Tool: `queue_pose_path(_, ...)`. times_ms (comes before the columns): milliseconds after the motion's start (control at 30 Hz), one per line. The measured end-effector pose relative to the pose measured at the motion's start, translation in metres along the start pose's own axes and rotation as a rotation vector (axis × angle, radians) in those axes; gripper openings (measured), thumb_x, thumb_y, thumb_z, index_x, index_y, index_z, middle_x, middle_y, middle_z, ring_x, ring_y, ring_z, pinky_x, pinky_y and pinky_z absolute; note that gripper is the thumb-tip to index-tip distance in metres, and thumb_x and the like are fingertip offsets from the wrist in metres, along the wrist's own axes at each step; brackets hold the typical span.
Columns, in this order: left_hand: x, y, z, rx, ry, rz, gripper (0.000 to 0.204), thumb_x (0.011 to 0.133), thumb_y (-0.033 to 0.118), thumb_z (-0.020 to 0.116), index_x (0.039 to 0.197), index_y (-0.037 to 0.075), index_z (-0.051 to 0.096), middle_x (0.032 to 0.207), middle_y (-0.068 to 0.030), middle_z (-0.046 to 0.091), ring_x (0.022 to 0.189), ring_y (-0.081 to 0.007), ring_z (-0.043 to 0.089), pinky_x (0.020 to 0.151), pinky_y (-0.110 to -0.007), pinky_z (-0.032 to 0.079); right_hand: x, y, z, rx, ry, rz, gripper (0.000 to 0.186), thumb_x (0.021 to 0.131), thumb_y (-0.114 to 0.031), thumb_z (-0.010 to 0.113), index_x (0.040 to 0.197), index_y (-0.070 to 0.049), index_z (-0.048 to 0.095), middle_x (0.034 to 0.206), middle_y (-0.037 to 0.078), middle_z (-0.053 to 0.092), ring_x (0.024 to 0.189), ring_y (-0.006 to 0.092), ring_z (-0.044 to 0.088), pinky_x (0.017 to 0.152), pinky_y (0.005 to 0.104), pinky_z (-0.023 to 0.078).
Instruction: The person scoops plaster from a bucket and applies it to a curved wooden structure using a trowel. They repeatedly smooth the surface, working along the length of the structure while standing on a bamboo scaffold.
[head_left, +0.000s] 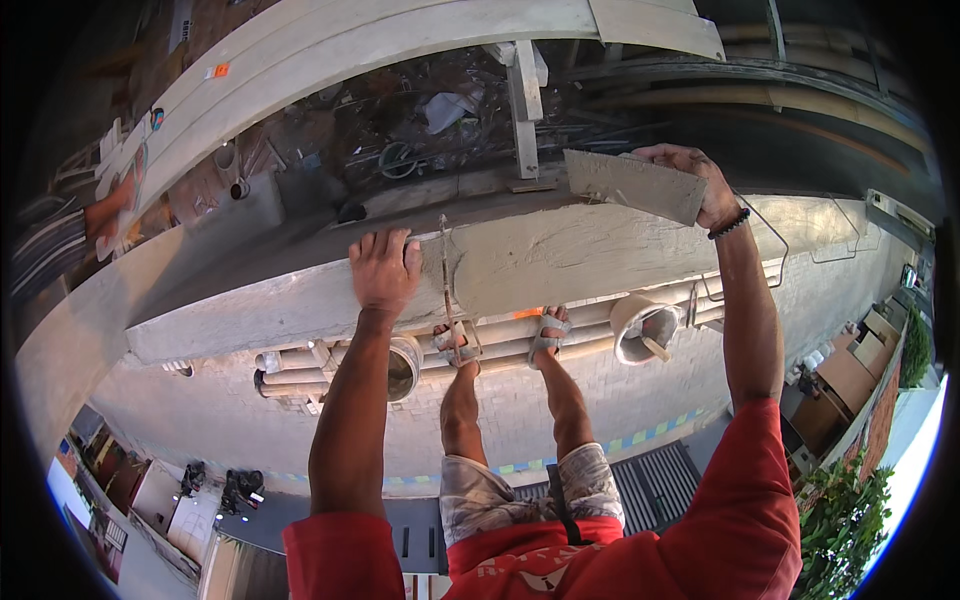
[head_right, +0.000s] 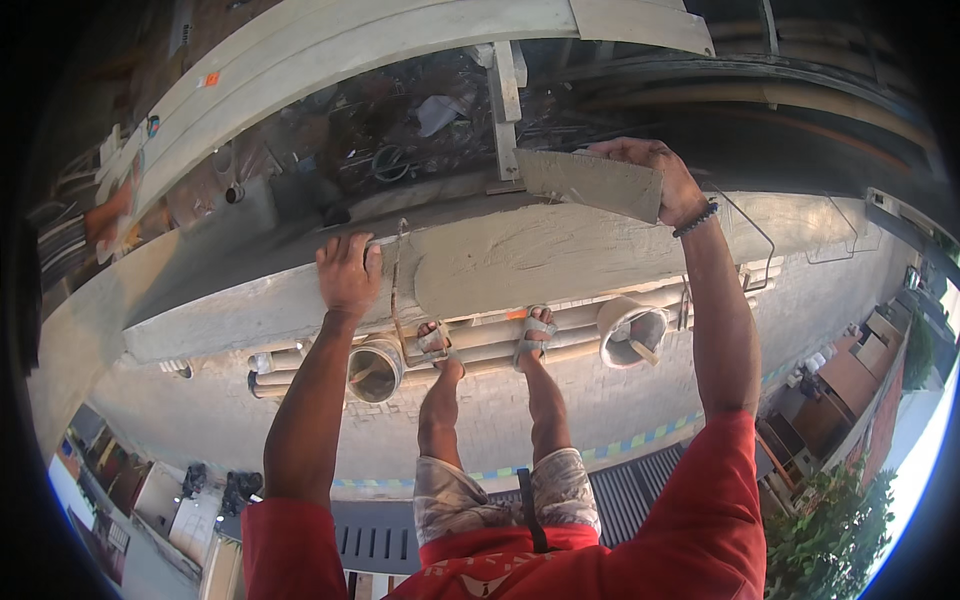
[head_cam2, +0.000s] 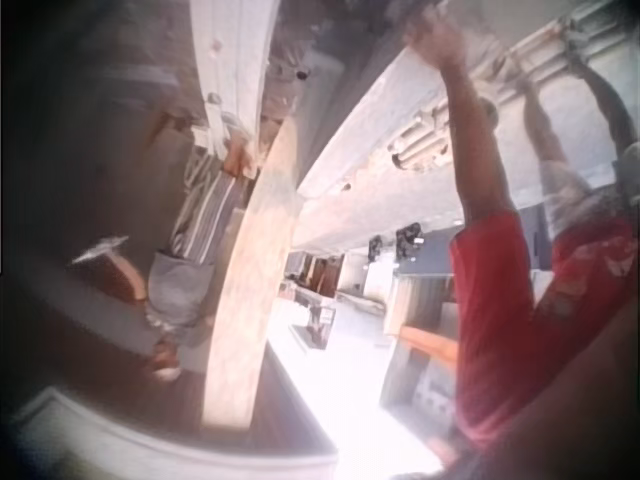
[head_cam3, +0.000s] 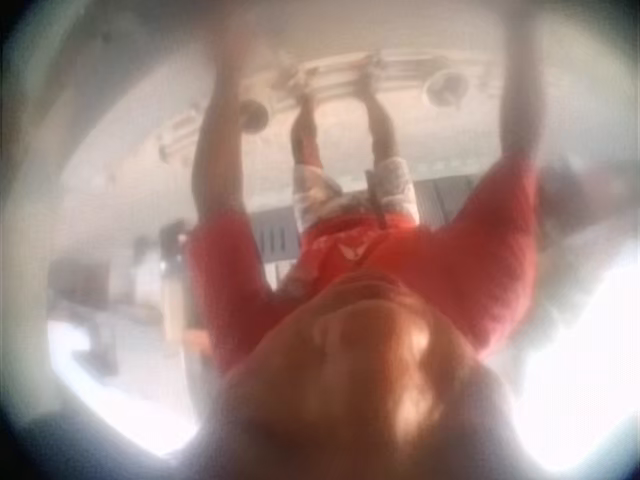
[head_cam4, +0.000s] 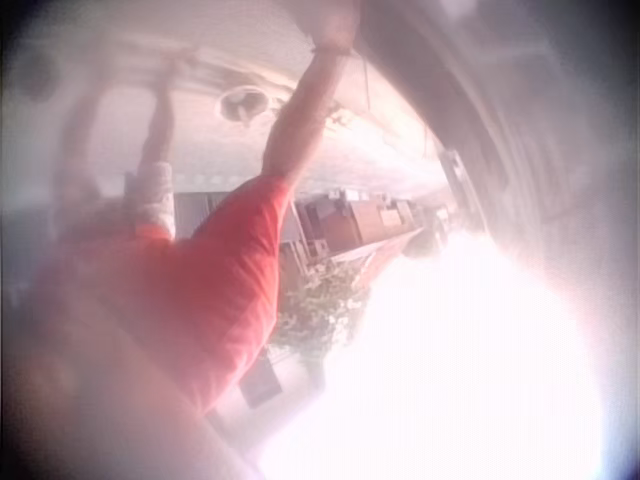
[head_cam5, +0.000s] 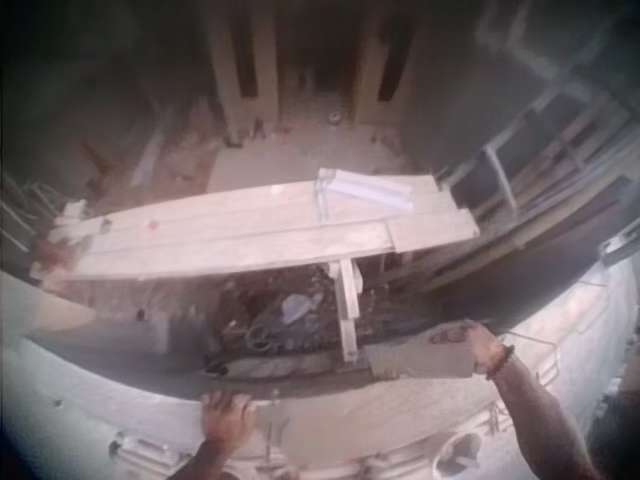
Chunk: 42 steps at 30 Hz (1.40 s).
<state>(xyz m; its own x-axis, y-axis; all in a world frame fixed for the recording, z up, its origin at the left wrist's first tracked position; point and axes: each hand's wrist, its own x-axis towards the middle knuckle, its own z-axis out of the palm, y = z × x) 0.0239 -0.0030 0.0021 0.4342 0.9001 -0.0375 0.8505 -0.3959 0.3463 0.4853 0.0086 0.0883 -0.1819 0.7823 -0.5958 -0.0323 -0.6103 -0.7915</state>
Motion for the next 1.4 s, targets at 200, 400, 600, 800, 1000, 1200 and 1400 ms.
queue_pose_path(200,0.004,0.002,0.003,-0.031,0.019,0.011,0.022,0.089,0.026,0.059,0.105,0.011,0.062,0.099,-0.0055,0.064,0.092,-0.0278,0.056,0.083,-0.042,0.038,0.047,0.019,-0.021,0.079,0.081,0.302,0.032,0.095,-0.016,0.051,0.117,0.004,0.064,0.104,0.013,0.068,0.086,0.0180,0.069,0.077,0.0300,0.059)
queue_pose_path(400,0.003,0.002,0.002,-0.025,0.023,-0.005,0.021,0.089,0.026,0.060,0.103,0.011,0.062,0.101,-0.0042,0.065,0.093,-0.0264,0.056,0.083,-0.041,0.038,0.069,0.031,0.020,0.064,-0.023,0.317,0.027,0.092,-0.008,0.056,0.114,0.001,0.067,0.103,0.011,0.069,0.088,0.0171,0.068,0.080,0.0285,0.057)
queue_pose_path(600,0.003,0.001,0.002,-0.031,0.013,-0.031,0.021,0.088,0.027,0.061,0.102,0.011,0.063,0.099,-0.0031,0.065,0.092,-0.0257,0.056,0.084,-0.041,0.038,0.067,0.029,0.043,-0.001,-0.045,0.116,0.029,0.092,-0.013,0.058,0.115,0.000,0.067,0.104,0.009,0.070,0.094,0.0168,0.068,0.084,0.0293,0.056)
queue_pose_path(800,0.002,0.000,0.001,-0.030,0.035,-0.013,0.021,0.089,0.028,0.060,0.102,0.011,0.062,0.098,-0.0035,0.065,0.092,-0.0262,0.056,0.083,-0.041,0.038,0.075,0.021,0.069,0.057,-0.202,0.134,0.039,0.090,-0.023,0.063,0.119,0.003,0.064,0.108,0.014,0.069,0.098,0.0163,0.065,0.087,0.0288,0.054)
queue_pose_path(1000,0.003,0.000,-0.001,-0.031,0.018,-0.018,0.021,0.089,0.028,0.060,0.102,0.011,0.063,0.098,-0.0044,0.065,0.092,-0.0266,0.056,0.084,-0.041,0.038,0.068,0.019,0.097,-0.156,-0.181,-0.055,0.040,0.091,-0.026,0.060,0.117,0.004,0.065,0.105,0.013,0.069,0.094,0.0156,0.067,0.085,0.0273,0.054)
queue_pose_path(1200,0.002,-0.002,0.003,-0.049,-0.011,-0.033,0.023,0.090,0.029,0.058,0.104,0.011,0.063,0.098,-0.0053,0.065,0.094,-0.0274,0.056,0.085,-0.042,0.038,0.001,0.027,0.039,0.408,-0.161,-0.130,0.060,0.092,-0.040,0.064,0.132,0.003,0.053,0.121,0.012,0.064,0.105,0.0188,0.064,0.090,0.0300,0.053)
queue_pose_path(1400,0.002,-0.001,0.003,-0.018,0.000,-0.009,0.023,0.092,0.029,0.056,0.104,0.011,0.062,0.099,-0.0055,0.064,0.094,-0.0284,0.055,0.084,-0.043,0.038,-0.134,0.015,-0.055,0.279,0.423,-0.086,0.052,0.095,-0.024,0.063,0.137,0.001,0.047,0.123,0.009,0.061,0.108,0.0153,0.061,0.090,0.0279,0.053)
